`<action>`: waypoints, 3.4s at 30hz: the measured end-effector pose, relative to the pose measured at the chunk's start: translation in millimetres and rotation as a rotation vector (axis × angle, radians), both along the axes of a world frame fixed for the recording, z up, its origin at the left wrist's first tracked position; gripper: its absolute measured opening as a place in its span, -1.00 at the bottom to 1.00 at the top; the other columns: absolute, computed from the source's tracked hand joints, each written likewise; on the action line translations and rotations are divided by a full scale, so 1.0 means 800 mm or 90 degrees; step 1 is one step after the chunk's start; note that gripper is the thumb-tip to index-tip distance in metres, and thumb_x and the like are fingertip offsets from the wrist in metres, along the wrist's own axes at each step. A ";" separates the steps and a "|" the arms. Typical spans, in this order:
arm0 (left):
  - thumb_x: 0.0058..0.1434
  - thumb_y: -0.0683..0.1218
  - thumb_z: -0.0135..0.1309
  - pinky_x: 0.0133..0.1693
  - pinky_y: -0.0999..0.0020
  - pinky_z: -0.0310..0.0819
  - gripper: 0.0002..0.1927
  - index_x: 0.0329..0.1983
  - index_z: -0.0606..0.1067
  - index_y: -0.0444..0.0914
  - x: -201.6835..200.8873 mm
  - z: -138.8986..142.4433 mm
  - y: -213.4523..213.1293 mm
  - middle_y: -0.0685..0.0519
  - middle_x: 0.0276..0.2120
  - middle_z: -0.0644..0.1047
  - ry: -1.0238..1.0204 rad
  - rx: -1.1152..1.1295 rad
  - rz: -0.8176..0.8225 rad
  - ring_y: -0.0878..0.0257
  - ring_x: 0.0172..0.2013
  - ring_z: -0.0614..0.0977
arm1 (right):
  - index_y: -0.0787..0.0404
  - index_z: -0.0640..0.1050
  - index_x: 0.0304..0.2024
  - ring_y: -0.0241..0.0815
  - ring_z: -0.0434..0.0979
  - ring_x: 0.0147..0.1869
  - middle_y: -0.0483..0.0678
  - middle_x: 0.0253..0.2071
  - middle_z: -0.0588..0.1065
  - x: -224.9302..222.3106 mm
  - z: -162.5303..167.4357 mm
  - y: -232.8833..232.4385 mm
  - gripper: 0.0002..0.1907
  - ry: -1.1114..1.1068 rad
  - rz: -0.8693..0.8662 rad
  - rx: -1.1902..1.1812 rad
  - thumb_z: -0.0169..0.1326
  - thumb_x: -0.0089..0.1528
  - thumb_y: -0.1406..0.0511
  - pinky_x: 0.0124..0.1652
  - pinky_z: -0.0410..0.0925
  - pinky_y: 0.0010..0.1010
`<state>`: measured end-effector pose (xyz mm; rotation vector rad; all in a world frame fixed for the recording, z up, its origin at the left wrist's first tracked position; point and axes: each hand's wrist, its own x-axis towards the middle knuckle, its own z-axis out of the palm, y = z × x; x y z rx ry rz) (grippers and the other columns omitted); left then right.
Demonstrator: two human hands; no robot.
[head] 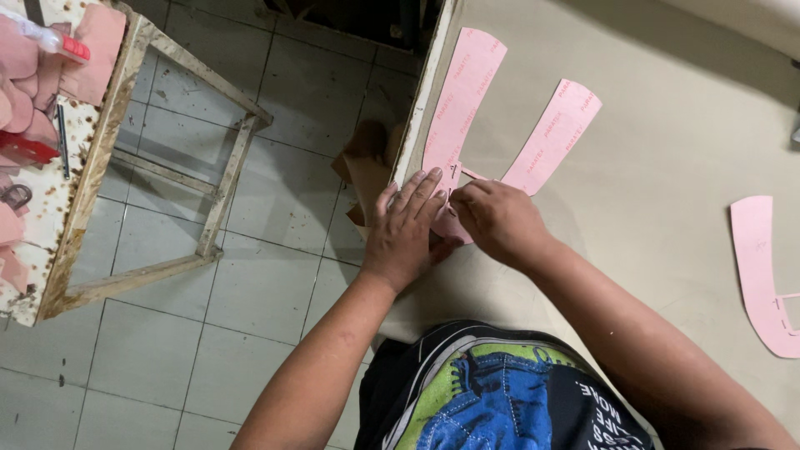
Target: The person arranges pink paper shoe pattern pieces on a table covered with kraft paper, aligns them, and traces along the pattern edges and interior slots with a pen, working on one pattern piece and then the other.
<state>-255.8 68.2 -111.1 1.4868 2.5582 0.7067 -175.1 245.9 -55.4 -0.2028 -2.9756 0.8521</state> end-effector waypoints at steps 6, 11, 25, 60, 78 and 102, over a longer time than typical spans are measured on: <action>0.18 0.42 0.09 0.41 -0.01 -0.10 -0.24 0.26 0.45 -0.15 0.000 -0.001 0.002 0.07 0.45 0.24 0.001 0.004 -0.001 0.20 0.46 0.18 | 0.24 0.62 -0.18 0.12 0.61 -0.17 0.04 -0.23 0.60 0.006 0.005 0.002 -0.85 0.030 -0.005 -0.009 0.11 0.28 0.31 -0.18 0.45 -0.13; 0.17 0.36 0.14 0.42 0.00 -0.07 -0.30 0.23 0.45 -0.12 -0.001 0.001 0.002 0.09 0.46 0.25 -0.011 0.002 0.005 0.21 0.46 0.20 | 0.25 0.62 -0.14 0.09 0.63 -0.13 0.05 -0.18 0.61 0.012 0.003 0.006 -0.85 0.013 -0.034 -0.103 0.11 0.31 0.31 -0.14 0.48 -0.18; 0.21 0.39 0.08 0.40 -0.01 -0.11 -0.29 0.22 0.47 -0.17 0.002 -0.002 0.004 0.05 0.43 0.28 -0.021 0.025 0.003 0.17 0.43 0.23 | 0.22 0.61 -0.15 0.09 0.62 -0.19 0.02 -0.22 0.60 0.025 0.004 -0.003 -0.85 0.023 0.033 -0.021 0.12 0.28 0.31 -0.21 0.46 -0.12; 0.30 0.25 0.09 0.41 -0.05 -0.09 -0.39 0.27 0.44 -0.19 0.004 0.007 0.005 0.06 0.48 0.23 0.016 0.012 -0.023 0.19 0.48 0.19 | 0.25 0.60 -0.17 0.09 0.62 -0.18 0.04 -0.24 0.61 0.066 -0.001 0.016 -0.89 0.047 -0.031 -0.031 0.15 0.26 0.36 -0.22 0.47 -0.16; 0.34 0.28 -0.01 0.40 -0.22 -0.12 -0.65 0.15 0.56 0.28 0.007 0.015 0.008 -0.05 0.48 0.17 -0.004 -0.011 -0.060 0.01 0.49 0.12 | 0.26 0.61 -0.11 0.09 0.63 -0.16 0.10 -0.19 0.60 0.065 -0.001 0.038 -0.83 0.003 -0.162 -0.074 0.16 0.31 0.30 -0.17 0.48 -0.20; 0.29 0.27 0.07 0.40 -0.19 -0.13 -0.66 0.11 0.57 0.25 0.009 0.018 0.010 -0.03 0.49 0.16 -0.014 -0.008 -0.057 0.04 0.49 0.11 | 0.27 0.60 -0.08 0.04 0.66 -0.12 0.09 -0.15 0.62 0.061 0.003 0.060 -0.80 -0.040 -0.254 -0.120 0.09 0.36 0.28 -0.14 0.49 -0.24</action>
